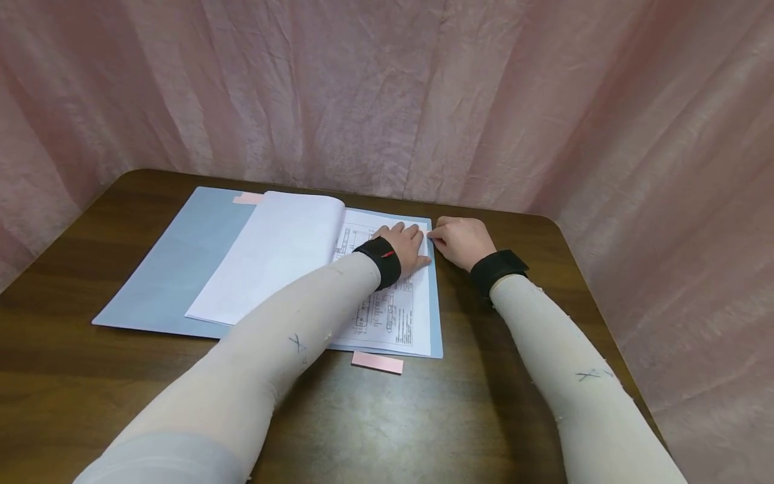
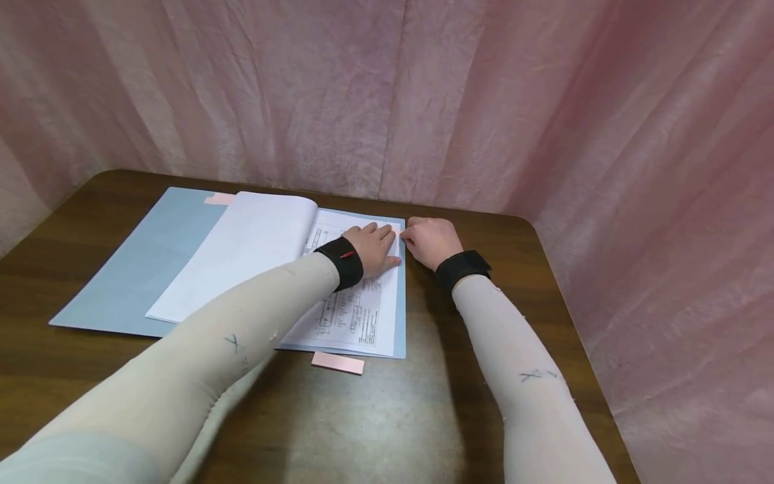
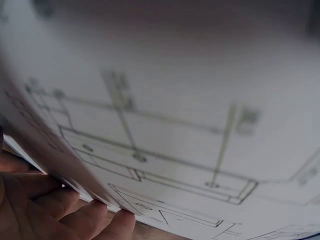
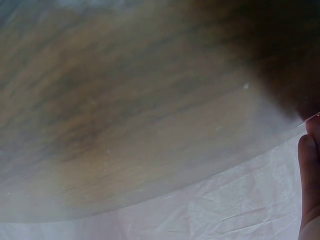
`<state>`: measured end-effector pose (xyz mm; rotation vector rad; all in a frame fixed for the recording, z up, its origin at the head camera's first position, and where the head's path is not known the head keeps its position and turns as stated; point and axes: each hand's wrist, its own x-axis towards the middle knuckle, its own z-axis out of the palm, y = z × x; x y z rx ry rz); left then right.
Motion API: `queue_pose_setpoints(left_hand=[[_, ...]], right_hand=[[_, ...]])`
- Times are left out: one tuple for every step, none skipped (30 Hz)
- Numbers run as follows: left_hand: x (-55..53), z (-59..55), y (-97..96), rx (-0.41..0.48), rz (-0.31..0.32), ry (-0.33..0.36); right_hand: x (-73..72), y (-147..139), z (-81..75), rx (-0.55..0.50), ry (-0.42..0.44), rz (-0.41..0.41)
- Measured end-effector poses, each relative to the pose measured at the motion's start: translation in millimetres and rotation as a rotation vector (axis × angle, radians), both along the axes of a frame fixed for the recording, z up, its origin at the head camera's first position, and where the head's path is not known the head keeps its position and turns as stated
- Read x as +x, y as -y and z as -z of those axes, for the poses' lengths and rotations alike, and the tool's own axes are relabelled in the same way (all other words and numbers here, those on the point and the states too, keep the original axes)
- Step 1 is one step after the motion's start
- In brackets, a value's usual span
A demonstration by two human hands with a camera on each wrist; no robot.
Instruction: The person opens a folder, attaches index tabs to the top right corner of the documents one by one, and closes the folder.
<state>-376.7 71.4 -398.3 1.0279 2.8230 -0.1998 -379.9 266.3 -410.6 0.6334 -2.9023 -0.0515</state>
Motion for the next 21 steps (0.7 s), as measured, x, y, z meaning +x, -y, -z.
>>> queue_pose_setpoints(left_hand=[[-1.9,0.8,-1.3,0.004,-0.010,0.006],[-4.1,1.8,-3.2,0.013,-0.022,0.019],[-8.1,6.1,-5.2,0.029,-0.031,0.024],[-10.9,8.9,-7.0,0.030,-0.038,0.019],[-13.5,12.0,-8.4,0.030,-0.044,0.014],[-15.9,15.4,-9.7,0.042,-0.051,0.019],[-16.0,16.2,-10.0,0.048,-0.057,0.022],[-17.2,18.7,-10.8,0.055,-0.060,0.023],[-16.2,18.5,-10.8,0.052,-0.063,0.024],[-15.2,19.0,-11.0,0.041,-0.062,0.017],[-13.0,17.7,-10.4,0.036,-0.060,0.015],[-10.3,16.1,-9.4,0.031,-0.056,0.010],[-7.4,14.6,-8.3,0.020,-0.049,-0.003],[-3.9,11.6,-7.3,0.005,-0.042,-0.014],[-1.0,9.7,-6.2,-0.006,-0.033,-0.025],[1.2,9.0,-5.7,-0.014,-0.024,-0.035],[4.5,6.4,-4.0,-0.019,-0.015,-0.036],[5.0,8.3,-3.2,-0.015,-0.009,-0.033],[5.3,10.6,-2.4,-0.013,-0.005,-0.028],[5.1,12.8,-1.7,-0.015,0.001,-0.025],[4.5,14.9,-1.3,-0.020,0.006,-0.022]], right_hand=[[0.4,0,-0.4,0.001,0.000,0.000],[0.7,0,-0.8,0.003,-0.001,0.000],[0.8,-1,-1.0,0.005,-0.002,0.001],[0.7,-1,-1.0,0.006,-0.003,0.001],[0.6,-1,-0.7,0.007,-0.003,0.002],[0.4,-1,-0.2,0.007,-0.004,0.003],[0.3,-1,0.4,0.006,-0.004,0.004],[0.2,-1,1.1,0.005,-0.002,0.006],[0.2,-1,1.8,0.004,-0.001,0.008],[-0.2,-1,2.6,0.003,0.001,0.009],[0.0,-1,3.2,0.003,0.002,0.011],[0.3,-1,3.6,0.004,0.003,0.011],[0.7,0,3.9,0.005,0.003,0.013],[1.0,0,4.0,0.007,0.002,0.017],[1.4,0,4.0,0.009,0.001,0.020],[1.8,0,3.8,0.012,-0.001,0.024],[2.6,1,3.6,0.016,-0.004,0.028],[2.9,1,3.8,0.020,-0.007,0.030],[3.2,1,3.9,0.024,-0.008,0.033],[3.3,2,4.0,0.028,-0.010,0.034],[3.5,2,4.0,0.030,-0.010,0.034]])
